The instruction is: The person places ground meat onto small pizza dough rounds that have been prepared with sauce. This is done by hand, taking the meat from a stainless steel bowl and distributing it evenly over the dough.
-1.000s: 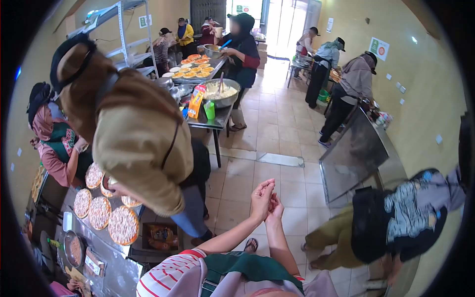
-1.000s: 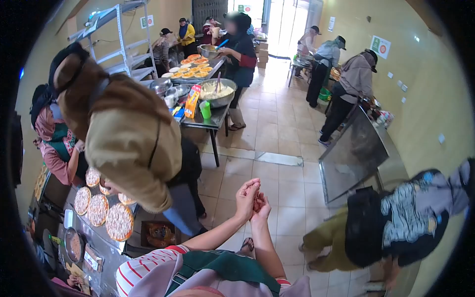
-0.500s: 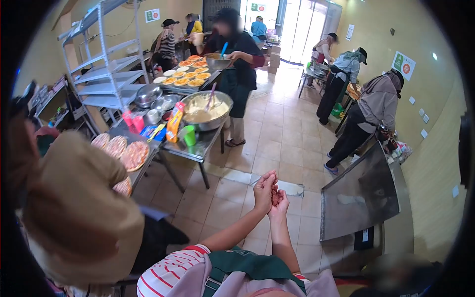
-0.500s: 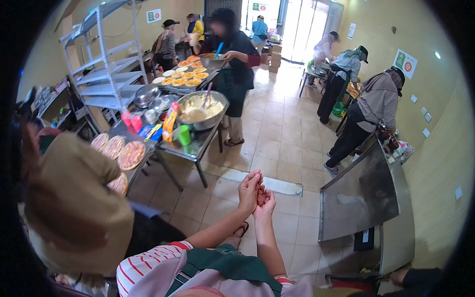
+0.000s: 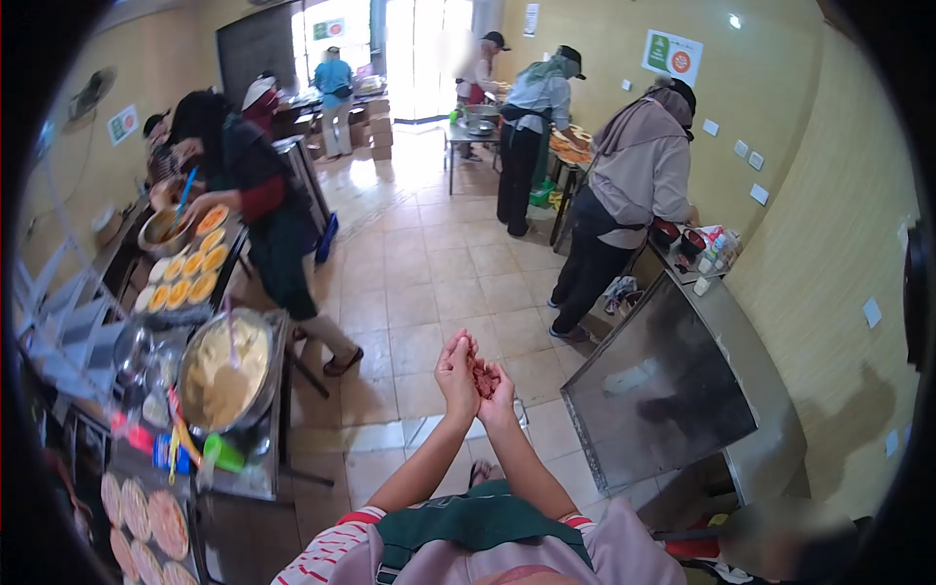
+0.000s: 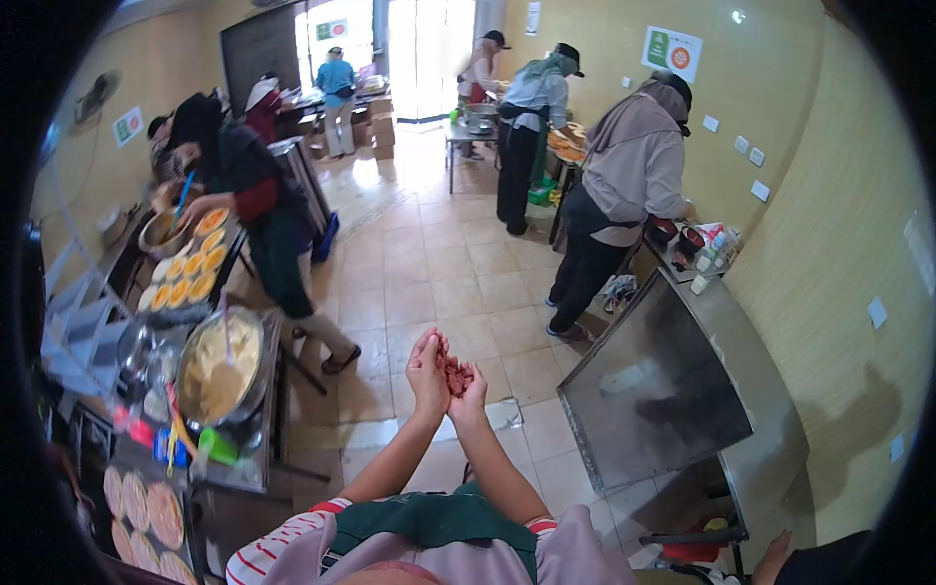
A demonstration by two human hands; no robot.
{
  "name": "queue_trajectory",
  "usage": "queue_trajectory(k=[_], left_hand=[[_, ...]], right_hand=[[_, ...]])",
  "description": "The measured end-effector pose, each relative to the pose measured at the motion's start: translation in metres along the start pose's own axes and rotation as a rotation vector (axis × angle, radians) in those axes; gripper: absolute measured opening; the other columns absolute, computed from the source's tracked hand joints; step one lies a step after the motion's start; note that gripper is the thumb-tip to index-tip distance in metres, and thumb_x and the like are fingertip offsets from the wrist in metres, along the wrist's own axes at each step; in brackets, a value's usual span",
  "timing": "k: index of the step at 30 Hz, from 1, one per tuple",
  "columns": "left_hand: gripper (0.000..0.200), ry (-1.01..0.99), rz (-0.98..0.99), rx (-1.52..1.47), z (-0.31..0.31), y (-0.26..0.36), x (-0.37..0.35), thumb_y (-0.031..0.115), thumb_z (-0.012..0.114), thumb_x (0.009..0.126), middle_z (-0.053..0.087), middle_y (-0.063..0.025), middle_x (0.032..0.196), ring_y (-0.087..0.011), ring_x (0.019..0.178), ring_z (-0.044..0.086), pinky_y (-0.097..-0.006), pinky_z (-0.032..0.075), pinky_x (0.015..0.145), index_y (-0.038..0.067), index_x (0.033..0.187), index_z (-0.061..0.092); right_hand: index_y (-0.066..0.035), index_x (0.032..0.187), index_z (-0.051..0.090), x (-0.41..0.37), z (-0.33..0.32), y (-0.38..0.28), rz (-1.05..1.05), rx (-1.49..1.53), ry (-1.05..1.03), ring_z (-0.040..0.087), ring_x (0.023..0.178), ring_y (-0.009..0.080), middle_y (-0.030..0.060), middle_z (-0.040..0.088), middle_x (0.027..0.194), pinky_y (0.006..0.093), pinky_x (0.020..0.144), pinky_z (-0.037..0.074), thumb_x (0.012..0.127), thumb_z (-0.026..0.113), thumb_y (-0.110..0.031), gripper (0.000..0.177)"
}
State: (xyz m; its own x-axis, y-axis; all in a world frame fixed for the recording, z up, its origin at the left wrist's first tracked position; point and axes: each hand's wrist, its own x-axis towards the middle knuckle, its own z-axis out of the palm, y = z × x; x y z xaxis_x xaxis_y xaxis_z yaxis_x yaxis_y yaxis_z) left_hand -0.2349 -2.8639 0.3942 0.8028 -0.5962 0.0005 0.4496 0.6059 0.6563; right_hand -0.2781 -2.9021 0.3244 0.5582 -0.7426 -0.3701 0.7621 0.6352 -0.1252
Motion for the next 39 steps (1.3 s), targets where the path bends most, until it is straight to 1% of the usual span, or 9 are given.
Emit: queue_trajectory(k=[5,7,13,21,24,27,31,35,39], left_hand=[[0.024,0.057,0.034,-0.019,0.050,-0.063,0.110,0.012,0.057,0.088,0.062,-0.0048,0.089,-0.0080,0.079,0.058,-0.0189,0.048,0.066,0.000,0.109,0.057],[0.024,0.062,0.067,0.010,0.076,-0.089,0.163,0.012,0.056,0.089,0.062,-0.0050,0.090,-0.0086,0.080,0.059,-0.0205,0.050,0.066,0.000,0.110,0.057],[0.023,0.191,0.139,-0.019,0.141,-0.135,0.288,0.012,0.056,0.088,0.062,-0.0043,0.091,-0.0095,0.082,0.058,-0.0202,0.050,0.070,0.001,0.109,0.057],[0.021,0.050,-0.119,-0.118,0.173,-0.249,0.453,0.009,0.055,0.088,0.061,-0.0061,0.090,-0.0124,0.080,0.059,-0.0230,0.051,0.071,0.002,0.107,0.058],[0.022,-0.083,-0.176,-0.082,0.188,-0.297,0.521,0.016,0.053,0.090,0.061,-0.0052,0.089,-0.0120,0.079,0.058,-0.0237,0.049,0.073,0.002,0.105,0.058],[0.024,0.018,-0.269,-0.111,0.236,-0.332,0.580,0.020,0.051,0.091,0.060,-0.0050,0.089,-0.0129,0.079,0.058,-0.0249,0.049,0.075,0.001,0.105,0.058],[0.033,-0.038,-0.387,-0.172,0.286,-0.364,0.651,0.028,0.044,0.094,0.059,-0.0079,0.094,-0.0167,0.084,0.058,-0.0303,0.049,0.079,0.001,0.108,0.056],[0.038,-0.026,-0.456,-0.244,0.309,-0.398,0.719,0.032,0.036,0.097,0.059,-0.0087,0.096,-0.0179,0.088,0.058,-0.0326,0.048,0.083,0.002,0.111,0.055],[0.046,-0.028,-0.457,-0.357,0.322,-0.443,0.810,0.037,0.025,0.098,0.059,-0.0081,0.095,-0.0187,0.088,0.057,-0.0343,0.046,0.087,0.004,0.109,0.055]], right_hand=[[-0.006,0.077,0.051,0.135,0.035,-0.050,-0.027,-0.024,0.011,0.060,0.090,0.0296,0.0162,0.062,0.089,0.0430,0.086,0.049,0.094,0.038,-0.027,0.030],[-0.005,0.076,0.050,0.188,0.054,-0.069,0.082,0.073,-0.006,0.060,0.090,0.0309,0.0166,0.062,0.088,0.0439,0.085,0.049,0.094,0.038,-0.027,0.030],[-0.006,0.073,0.050,0.305,0.143,-0.119,0.073,0.106,-0.021,0.060,0.088,0.0306,0.0159,0.062,0.086,0.0449,0.084,0.049,0.093,0.037,-0.028,0.033],[-0.006,0.069,0.051,0.480,0.171,-0.192,-0.028,0.110,-0.021,0.061,0.076,0.0299,0.0150,0.062,0.080,0.0435,0.077,0.052,0.092,0.037,-0.029,0.036],[-0.006,0.066,0.052,0.549,0.187,-0.225,-0.109,0.067,-0.037,0.061,0.074,0.0282,0.0148,0.062,0.075,0.0424,0.075,0.052,0.092,0.038,-0.030,0.038],[-0.007,0.064,0.052,0.614,0.232,-0.262,-0.174,0.032,-0.043,0.060,0.070,0.0263,0.0122,0.061,0.070,0.0397,0.069,0.053,0.091,0.040,-0.032,0.038],[-0.010,0.063,0.050,0.686,0.282,-0.304,-0.312,0.006,0.074,0.058,0.065,0.0231,0.0073,0.059,0.067,0.0353,0.063,0.051,0.090,0.045,-0.035,0.037],[-0.011,0.062,0.046,0.747,0.328,-0.322,-0.366,-0.014,0.124,0.053,0.058,0.0197,0.0050,0.053,0.061,0.0366,0.062,0.050,0.089,0.048,-0.038,0.038],[-0.011,0.062,0.046,0.843,0.356,-0.334,-0.417,-0.087,0.069,0.049,0.054,0.0176,0.0043,0.051,0.059,0.0317,0.056,0.049,0.089,0.051,-0.038,0.038]])
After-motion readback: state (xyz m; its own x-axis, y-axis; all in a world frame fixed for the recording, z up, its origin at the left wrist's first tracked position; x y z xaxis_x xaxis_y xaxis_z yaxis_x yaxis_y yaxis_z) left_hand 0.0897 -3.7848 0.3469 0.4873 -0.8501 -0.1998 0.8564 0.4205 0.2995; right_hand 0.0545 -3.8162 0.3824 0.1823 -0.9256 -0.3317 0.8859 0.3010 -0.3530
